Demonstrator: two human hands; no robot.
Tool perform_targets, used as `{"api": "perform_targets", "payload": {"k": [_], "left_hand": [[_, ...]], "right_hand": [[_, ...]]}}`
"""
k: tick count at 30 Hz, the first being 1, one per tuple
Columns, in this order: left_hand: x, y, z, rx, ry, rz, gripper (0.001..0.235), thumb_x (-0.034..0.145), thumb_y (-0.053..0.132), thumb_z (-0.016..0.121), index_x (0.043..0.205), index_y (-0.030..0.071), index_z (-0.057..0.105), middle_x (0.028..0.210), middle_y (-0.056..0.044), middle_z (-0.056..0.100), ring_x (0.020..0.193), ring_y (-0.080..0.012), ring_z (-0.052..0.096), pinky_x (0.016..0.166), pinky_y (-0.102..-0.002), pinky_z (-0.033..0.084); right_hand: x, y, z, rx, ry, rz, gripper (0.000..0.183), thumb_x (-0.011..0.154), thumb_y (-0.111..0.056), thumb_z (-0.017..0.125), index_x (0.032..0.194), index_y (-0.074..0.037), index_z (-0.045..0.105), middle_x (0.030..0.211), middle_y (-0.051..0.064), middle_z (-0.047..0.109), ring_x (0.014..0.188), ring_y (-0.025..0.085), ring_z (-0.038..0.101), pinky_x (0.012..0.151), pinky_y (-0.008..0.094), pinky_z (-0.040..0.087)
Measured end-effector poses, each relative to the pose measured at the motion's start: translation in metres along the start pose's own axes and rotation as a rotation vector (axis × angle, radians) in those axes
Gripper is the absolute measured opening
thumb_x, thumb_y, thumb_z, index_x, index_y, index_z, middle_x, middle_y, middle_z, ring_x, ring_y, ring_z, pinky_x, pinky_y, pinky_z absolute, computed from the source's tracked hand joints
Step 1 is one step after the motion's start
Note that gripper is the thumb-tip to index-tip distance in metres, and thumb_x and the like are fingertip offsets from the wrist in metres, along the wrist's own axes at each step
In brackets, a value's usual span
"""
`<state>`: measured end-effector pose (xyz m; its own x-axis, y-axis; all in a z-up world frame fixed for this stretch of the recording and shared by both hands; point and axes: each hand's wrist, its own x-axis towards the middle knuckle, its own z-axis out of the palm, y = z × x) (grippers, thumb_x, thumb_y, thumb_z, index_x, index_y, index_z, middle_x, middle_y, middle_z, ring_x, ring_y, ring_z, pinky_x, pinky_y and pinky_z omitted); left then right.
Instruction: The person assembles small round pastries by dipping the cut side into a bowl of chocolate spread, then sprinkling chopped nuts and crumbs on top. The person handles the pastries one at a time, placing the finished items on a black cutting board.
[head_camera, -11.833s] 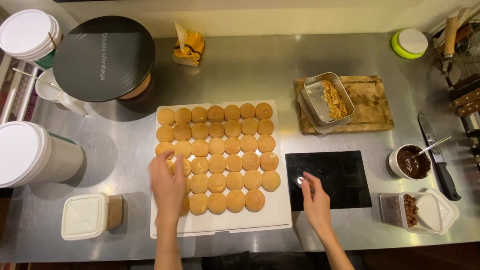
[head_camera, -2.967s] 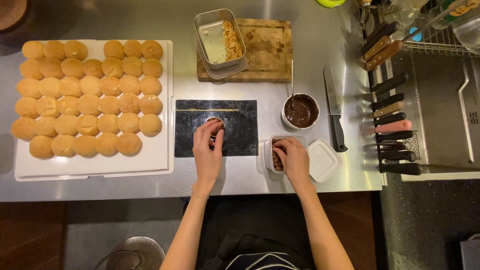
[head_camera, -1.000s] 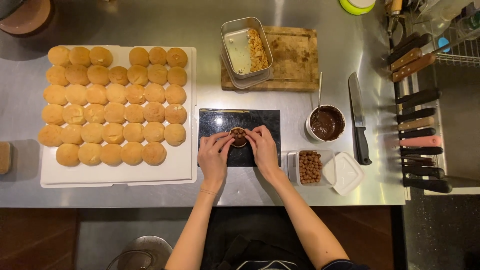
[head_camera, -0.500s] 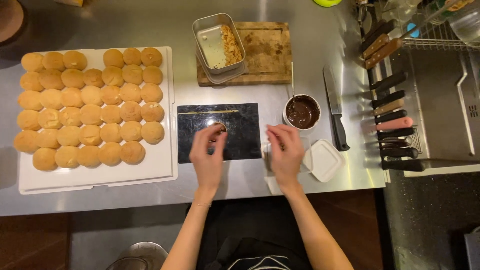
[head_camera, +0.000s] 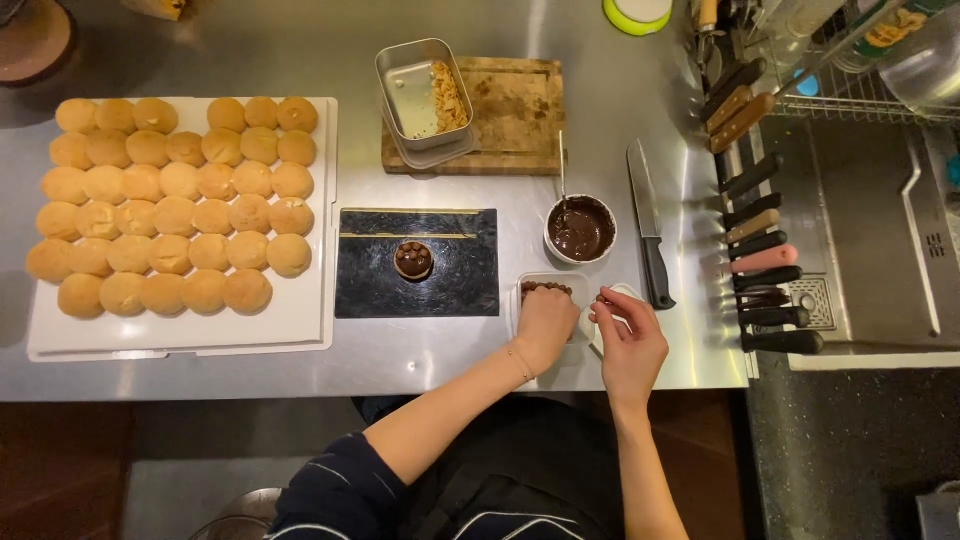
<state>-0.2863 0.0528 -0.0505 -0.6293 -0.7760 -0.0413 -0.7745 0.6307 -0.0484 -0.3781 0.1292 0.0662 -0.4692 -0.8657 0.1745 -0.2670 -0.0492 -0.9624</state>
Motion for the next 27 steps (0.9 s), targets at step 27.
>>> {"api": "perform_targets", "payload": {"k": [27], "left_hand": [[-0.189, -0.230, -0.050, -1.572, 0.587, -1.161, 0.027, 0.103, 0.011, 0.091, 0.128, 0.008, 0.086, 0.120, -0.020, 0.087, 0.093, -0.0222, 0.085, 0.091, -0.036, 0.073]], "right_hand": [[-0.023, 0.023, 0.225, -0.214, -0.430, -0.167, 0.017, 0.098, -0.004, 0.093, 0.113, -0.010, 0.088, 0.100, 0.003, 0.084, 0.090, 0.016, 0.077, 0.072, 0.026, 0.066]]}}
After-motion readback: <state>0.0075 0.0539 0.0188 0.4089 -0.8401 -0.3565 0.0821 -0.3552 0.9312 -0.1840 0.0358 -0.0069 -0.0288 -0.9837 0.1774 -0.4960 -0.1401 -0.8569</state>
